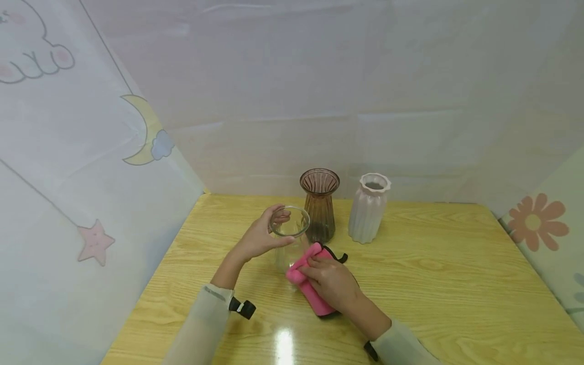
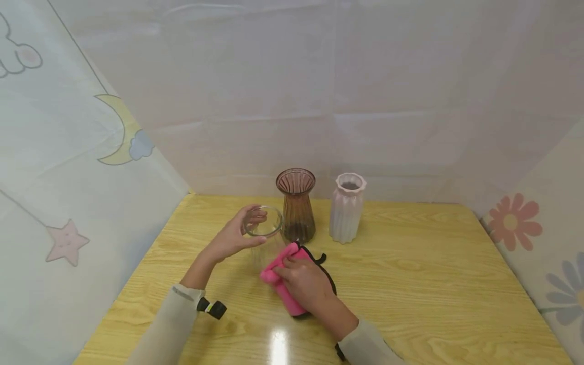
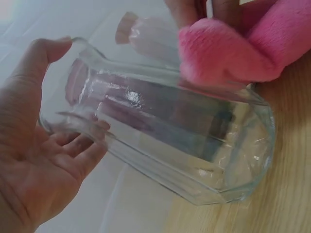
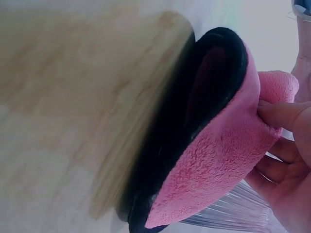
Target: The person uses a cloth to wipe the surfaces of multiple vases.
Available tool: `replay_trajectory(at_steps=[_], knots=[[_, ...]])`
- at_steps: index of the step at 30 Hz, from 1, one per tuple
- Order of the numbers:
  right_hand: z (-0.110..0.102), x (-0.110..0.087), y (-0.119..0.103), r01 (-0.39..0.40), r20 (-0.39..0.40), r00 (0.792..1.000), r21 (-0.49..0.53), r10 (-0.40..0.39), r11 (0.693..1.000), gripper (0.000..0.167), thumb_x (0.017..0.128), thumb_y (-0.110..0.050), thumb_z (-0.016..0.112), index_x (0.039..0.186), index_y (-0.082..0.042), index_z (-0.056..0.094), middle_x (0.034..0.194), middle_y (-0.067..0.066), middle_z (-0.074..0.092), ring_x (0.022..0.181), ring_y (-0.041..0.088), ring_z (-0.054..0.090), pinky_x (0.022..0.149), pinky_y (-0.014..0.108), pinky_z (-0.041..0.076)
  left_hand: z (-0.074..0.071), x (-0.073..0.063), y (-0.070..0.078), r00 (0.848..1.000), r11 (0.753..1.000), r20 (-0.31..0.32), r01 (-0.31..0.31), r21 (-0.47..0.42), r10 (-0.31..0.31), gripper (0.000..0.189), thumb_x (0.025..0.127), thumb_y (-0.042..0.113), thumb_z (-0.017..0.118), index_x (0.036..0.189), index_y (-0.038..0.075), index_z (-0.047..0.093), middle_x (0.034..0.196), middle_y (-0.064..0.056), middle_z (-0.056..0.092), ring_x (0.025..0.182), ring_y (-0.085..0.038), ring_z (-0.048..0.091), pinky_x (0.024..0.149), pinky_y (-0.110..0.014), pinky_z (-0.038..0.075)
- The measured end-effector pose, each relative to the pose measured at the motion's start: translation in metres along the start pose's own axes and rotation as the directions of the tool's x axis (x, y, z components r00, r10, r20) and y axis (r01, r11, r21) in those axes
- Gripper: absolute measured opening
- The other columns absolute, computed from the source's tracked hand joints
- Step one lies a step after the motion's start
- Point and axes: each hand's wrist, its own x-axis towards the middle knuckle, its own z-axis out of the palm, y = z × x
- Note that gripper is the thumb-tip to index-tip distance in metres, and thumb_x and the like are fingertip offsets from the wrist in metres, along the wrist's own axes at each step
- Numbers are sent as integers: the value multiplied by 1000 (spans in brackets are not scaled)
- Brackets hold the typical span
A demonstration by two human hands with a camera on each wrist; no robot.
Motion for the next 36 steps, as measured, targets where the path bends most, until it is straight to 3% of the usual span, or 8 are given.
replay_trajectory(at_steps=[4, 7, 12, 16, 20, 25, 30, 36], knots=[[-2, -1, 0, -2, 33, 999, 3, 2, 1000, 20, 86, -13, 80, 106, -14, 81, 109, 10, 76, 103, 22, 73, 89, 39, 58, -8, 4, -5, 997, 998, 72, -29, -61, 34, 97, 88, 28, 82, 161, 15, 19, 155, -4, 45, 142, -23, 45, 119, -59, 25], [-5, -2, 1, 22, -34, 999, 22, -21, 1000, 21, 83, -11, 82, 104, -14, 82, 107, 11, 77, 101, 23, 74, 87, 40, 59, -7, 3, -6, 995, 993, 85, -39, -114, 49, 103, 88, 23, 82, 163, 16, 11, 160, -3, 38, 146, -22, 39, 121, -59, 17], [-15, 1, 6, 94, -233, 969, 34, -83, 995, 28, 75, -5, 86, 102, -12, 82, 106, 13, 76, 102, 28, 73, 85, 42, 59, 5, -5, -2, 998, 995, -47, -37, -87, 33, 107, 85, 23, 84, 163, 13, 11, 163, -3, 33, 150, -21, 31, 122, -56, 18], [-25, 8, 12, 108, -300, 949, 22, -96, 994, 31, 76, -5, 84, 107, -10, 80, 112, 16, 75, 108, 30, 71, 89, 44, 58, 19, -12, 5, 984, 997, -177, 18, -77, -31, 108, 82, 28, 87, 161, 13, 16, 161, -4, 35, 150, -20, 32, 122, -52, 22], [-25, 15, 16, 118, -331, 937, 11, -108, 993, 31, 81, -10, 81, 112, -8, 79, 115, 17, 73, 109, 32, 71, 90, 46, 57, 30, -13, 11, 964, 992, -252, 62, -110, -88, 111, 78, 36, 89, 161, 12, 18, 160, -7, 37, 149, -21, 33, 121, -51, 25], [-14, 22, 16, 140, -343, 930, 0, -131, 990, 34, 85, -12, 79, 118, -7, 76, 119, 18, 72, 109, 33, 70, 91, 46, 57, 36, -13, 15, 947, 990, -301, 85, -116, -116, 113, 76, 40, 90, 160, 11, 21, 156, -10, 42, 144, -26, 40, 117, -52, 33], [-8, 24, 13, 145, -369, 920, 6, -132, 989, 41, 77, -6, 83, 117, -6, 77, 117, 18, 72, 107, 33, 71, 90, 45, 57, 38, -13, 15, 942, 991, -312, 99, -88, -122, 110, 76, 40, 90, 159, 10, 24, 149, -7, 48, 140, -27, 45, 114, -51, 38], [-8, 26, 11, 116, -341, 934, 9, -106, 993, 38, 76, -5, 84, 113, -6, 78, 115, 18, 73, 106, 32, 72, 89, 44, 58, 38, -9, 14, 940, 993, -321, 103, -60, -117, 107, 76, 39, 90, 157, 10, 27, 148, -8, 51, 138, -26, 47, 113, -51, 39]])
